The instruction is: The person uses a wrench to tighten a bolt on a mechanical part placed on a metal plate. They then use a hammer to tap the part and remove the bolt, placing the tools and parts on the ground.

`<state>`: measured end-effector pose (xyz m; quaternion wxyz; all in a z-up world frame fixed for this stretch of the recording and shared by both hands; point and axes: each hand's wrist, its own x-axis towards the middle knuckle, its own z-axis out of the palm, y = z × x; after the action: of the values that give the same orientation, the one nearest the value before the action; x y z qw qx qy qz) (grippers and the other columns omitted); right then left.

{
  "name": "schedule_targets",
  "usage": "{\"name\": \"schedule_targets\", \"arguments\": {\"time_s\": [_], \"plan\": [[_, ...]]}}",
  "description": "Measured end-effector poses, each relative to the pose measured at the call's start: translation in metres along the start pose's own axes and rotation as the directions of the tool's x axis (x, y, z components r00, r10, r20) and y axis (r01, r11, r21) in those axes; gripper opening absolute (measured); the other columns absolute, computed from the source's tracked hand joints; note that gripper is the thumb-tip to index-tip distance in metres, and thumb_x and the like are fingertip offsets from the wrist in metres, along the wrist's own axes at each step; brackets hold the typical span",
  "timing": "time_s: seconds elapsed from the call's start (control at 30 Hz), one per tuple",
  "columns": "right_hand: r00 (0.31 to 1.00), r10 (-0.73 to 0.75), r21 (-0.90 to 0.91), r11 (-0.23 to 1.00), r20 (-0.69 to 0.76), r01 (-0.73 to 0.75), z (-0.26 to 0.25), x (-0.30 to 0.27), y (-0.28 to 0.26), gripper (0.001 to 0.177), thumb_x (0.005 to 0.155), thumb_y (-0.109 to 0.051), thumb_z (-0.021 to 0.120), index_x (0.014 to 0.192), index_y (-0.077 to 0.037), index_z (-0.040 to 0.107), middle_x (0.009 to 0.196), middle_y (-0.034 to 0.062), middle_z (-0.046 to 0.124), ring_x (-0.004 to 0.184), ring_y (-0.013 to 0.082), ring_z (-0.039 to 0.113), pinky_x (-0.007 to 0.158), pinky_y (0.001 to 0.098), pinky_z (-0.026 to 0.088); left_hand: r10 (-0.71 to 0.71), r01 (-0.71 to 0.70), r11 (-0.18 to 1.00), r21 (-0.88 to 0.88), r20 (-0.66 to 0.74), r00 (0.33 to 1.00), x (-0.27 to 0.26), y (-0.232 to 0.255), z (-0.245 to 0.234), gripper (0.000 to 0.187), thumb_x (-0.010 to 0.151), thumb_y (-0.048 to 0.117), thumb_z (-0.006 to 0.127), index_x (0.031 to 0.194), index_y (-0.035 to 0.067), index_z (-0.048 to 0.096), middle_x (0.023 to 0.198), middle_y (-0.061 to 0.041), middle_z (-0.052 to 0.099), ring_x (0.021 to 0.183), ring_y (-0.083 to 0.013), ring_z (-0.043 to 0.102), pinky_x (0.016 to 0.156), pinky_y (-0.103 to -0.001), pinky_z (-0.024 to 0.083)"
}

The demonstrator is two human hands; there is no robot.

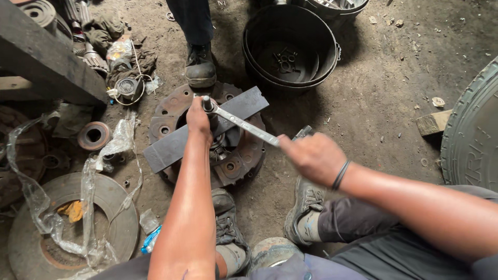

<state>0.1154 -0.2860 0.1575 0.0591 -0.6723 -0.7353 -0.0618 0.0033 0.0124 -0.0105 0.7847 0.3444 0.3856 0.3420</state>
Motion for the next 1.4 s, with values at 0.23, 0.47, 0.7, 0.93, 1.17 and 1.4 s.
{"name": "schedule_targets", "arguments": {"time_s": [0.23, 0.47, 0.7, 0.93, 1.17, 1.4], "plan": [[0.993, 0.111, -0.352, 0.928, -0.048, -0.121, 0.032, 0.079, 0.167, 0.018, 0.078, -0.028, 0.069, 0.081, -0.011, 0.065, 0.071, 0.0100, 0.065, 0.067, 0.0284, 0.064, 0.071, 0.0458, 0.048, -0.038, 0.035, 0.997, -0.064, -0.043, 0.998, -0.015, 0.004, 0.000, 0.031, 0.096, 0.031, 0.054, 0.090, 0.005, 0.070, 0.084, -0.001, 0.069, 0.076, -0.0136, 0.062, 0.073, -0.029, 0.049], [0.952, 0.201, -0.484, 0.873, 0.232, -0.066, 0.058, 0.184, 0.229, 0.033, 0.073, -0.038, 0.070, 0.095, -0.015, 0.076, 0.100, 0.0121, 0.071, 0.106, 0.0285, 0.063, 0.105, 0.0508, 0.038, 0.079, -0.075, 0.996, 0.047, -0.093, 0.993, -0.021, -0.003, -0.002, 0.034, 0.099, 0.031, 0.055, 0.108, 0.003, 0.072, 0.105, -0.002, 0.071, 0.097, -0.0129, 0.064, 0.092, -0.029, 0.049], [0.933, 0.343, -0.369, 0.886, 0.113, -0.281, 0.061, 0.163, 0.204, 0.024, 0.080, -0.023, 0.067, 0.098, -0.011, 0.077, 0.104, 0.0131, 0.073, 0.107, 0.0321, 0.064, 0.090, 0.0452, 0.048, 0.124, -0.123, 0.992, 0.009, -0.060, 0.990, -0.024, 0.004, 0.008, 0.036, 0.101, 0.029, 0.053, 0.105, 0.001, 0.074, 0.104, -0.004, 0.071, 0.097, -0.0151, 0.063, 0.094, -0.029, 0.048], [0.861, 0.431, -0.363, 0.874, 0.270, -0.323, 0.009, 0.117, 0.168, 0.018, 0.084, -0.021, 0.065, 0.096, -0.014, 0.077, 0.088, 0.0128, 0.075, 0.087, 0.0331, 0.072, 0.075, 0.0459, 0.057, 0.164, -0.166, 0.985, 0.046, 0.040, 0.986, -0.029, 0.029, 0.019, 0.057, 0.111, 0.046, 0.039, 0.099, 0.003, 0.074, 0.093, -0.004, 0.065, 0.085, -0.0154, 0.057, 0.081, -0.031, 0.046], [0.651, 0.394, -0.169, 0.909, 0.648, -0.382, -0.040, 0.033, 0.062, 0.025, 0.082, -0.034, 0.069, 0.104, -0.023, 0.075, 0.090, 0.0090, 0.075, 0.089, 0.0309, 0.074, 0.082, 0.0461, 0.059, 0.245, -0.255, 0.956, 0.147, 0.083, 0.966, -0.038, 0.022, 0.010, 0.043, 0.109, 0.034, 0.042, 0.105, 0.006, 0.076, 0.098, -0.003, 0.063, 0.089, -0.0134, 0.057, 0.084, -0.028, 0.048], [0.750, 0.141, 0.487, 0.680, 0.646, -0.548, 0.042, -0.011, -0.020, 0.024, 0.084, -0.023, 0.069, 0.094, -0.001, 0.065, 0.077, 0.0158, 0.069, 0.071, 0.0296, 0.069, 0.066, 0.0437, 0.055, 0.228, -0.240, 0.966, 0.097, 0.116, 0.967, -0.031, 0.027, 0.003, 0.036, 0.106, 0.025, 0.050, 0.103, 0.001, 0.078, 0.089, -0.002, 0.067, 0.082, -0.0152, 0.059, 0.078, -0.031, 0.047]]}}
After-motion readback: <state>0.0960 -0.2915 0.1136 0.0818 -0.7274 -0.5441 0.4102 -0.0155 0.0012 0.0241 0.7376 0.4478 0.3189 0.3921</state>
